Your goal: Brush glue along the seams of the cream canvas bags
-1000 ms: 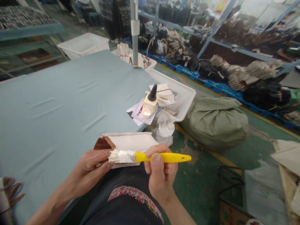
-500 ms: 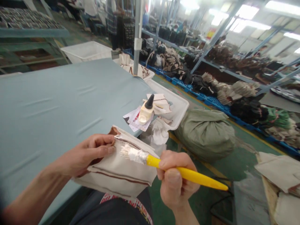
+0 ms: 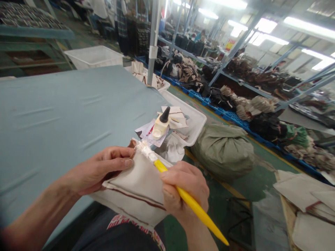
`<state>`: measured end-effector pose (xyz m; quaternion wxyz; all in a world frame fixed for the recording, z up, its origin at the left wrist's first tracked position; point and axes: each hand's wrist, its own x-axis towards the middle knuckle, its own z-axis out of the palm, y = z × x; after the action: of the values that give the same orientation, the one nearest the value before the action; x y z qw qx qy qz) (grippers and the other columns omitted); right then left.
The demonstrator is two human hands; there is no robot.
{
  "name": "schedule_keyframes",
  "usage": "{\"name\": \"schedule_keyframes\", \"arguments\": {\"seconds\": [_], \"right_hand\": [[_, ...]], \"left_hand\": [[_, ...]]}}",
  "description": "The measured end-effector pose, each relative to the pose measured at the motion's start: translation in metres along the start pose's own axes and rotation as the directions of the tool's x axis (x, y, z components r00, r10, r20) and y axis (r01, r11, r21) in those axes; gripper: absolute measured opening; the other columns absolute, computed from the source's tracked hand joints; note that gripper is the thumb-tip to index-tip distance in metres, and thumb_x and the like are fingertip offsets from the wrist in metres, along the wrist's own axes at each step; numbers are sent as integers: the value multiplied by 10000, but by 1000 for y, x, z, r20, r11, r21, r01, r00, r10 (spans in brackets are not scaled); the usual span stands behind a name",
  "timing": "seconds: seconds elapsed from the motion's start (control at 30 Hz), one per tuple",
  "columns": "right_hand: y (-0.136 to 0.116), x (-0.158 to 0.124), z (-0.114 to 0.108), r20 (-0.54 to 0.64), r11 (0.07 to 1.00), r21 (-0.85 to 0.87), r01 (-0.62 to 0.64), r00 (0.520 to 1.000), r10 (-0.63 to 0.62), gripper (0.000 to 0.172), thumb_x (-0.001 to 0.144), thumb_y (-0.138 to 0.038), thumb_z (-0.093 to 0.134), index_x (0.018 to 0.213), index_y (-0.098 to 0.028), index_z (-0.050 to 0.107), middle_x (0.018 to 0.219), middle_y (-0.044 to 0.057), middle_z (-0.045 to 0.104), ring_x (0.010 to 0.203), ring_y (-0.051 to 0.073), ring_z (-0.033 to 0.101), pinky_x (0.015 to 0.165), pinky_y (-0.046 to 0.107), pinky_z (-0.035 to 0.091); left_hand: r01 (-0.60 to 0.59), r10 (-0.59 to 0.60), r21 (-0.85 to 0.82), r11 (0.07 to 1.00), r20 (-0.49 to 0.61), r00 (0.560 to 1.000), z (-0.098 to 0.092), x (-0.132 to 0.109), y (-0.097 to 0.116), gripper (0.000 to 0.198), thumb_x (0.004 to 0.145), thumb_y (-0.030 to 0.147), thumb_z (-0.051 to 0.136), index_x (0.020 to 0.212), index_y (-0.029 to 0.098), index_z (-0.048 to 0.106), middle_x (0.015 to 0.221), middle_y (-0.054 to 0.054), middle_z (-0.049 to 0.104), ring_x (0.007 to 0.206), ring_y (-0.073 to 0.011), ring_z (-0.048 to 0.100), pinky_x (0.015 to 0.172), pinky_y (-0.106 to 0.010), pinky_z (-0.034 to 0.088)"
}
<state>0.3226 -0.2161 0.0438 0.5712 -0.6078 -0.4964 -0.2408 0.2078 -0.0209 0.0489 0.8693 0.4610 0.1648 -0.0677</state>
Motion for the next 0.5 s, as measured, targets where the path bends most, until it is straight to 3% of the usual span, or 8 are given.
{"name": "schedule_keyframes", "arguments": {"seconds": [0.1, 0.2, 0.4, 0.5], "right_hand": [[-2, 1, 3, -9, 998, 8, 60, 998, -60, 241, 1097, -353, 611, 935, -193, 691, 650, -24, 645, 501, 127, 584, 500, 286, 520], [-1, 1, 10, 67, 996, 14, 92, 993, -93, 183, 1091, -311, 608, 969, -208, 695, 673, -22, 675, 528, 137, 626, 515, 280, 540], [-2, -3, 12, 13, 998, -6, 70, 997, -70, 175, 1084, -338, 616, 990, -217, 702, 694, -19, 684, 519, 135, 612, 529, 282, 542], [0, -4, 13, 65, 998, -42, 48, 997, -45, 166, 1080, -342, 616, 984, -231, 695, 690, -25, 669, 550, 147, 637, 542, 280, 542]], "left_hand": [[-6, 4, -40, 999, -44, 999, 4, 1, 1, 375, 664, 376, 993, 766, 132, 726, 604, 32, 579, 464, -43, 441, 410, -150, 300], [12, -17, -51, 999, -98, 995, 5, 1, 1, 469, 576, 413, 1040, 800, 128, 742, 630, 22, 620, 477, -43, 466, 423, -138, 343], [40, -43, -26, 999, -109, 993, 3, 2, 0, 536, 535, 482, 1052, 776, 142, 715, 580, 44, 584, 435, -37, 416, 381, -137, 307], [36, -39, -32, 999, -115, 993, 2, 1, -1, 552, 522, 493, 1056, 777, 136, 720, 593, 34, 604, 438, -36, 435, 386, -134, 323]]}}
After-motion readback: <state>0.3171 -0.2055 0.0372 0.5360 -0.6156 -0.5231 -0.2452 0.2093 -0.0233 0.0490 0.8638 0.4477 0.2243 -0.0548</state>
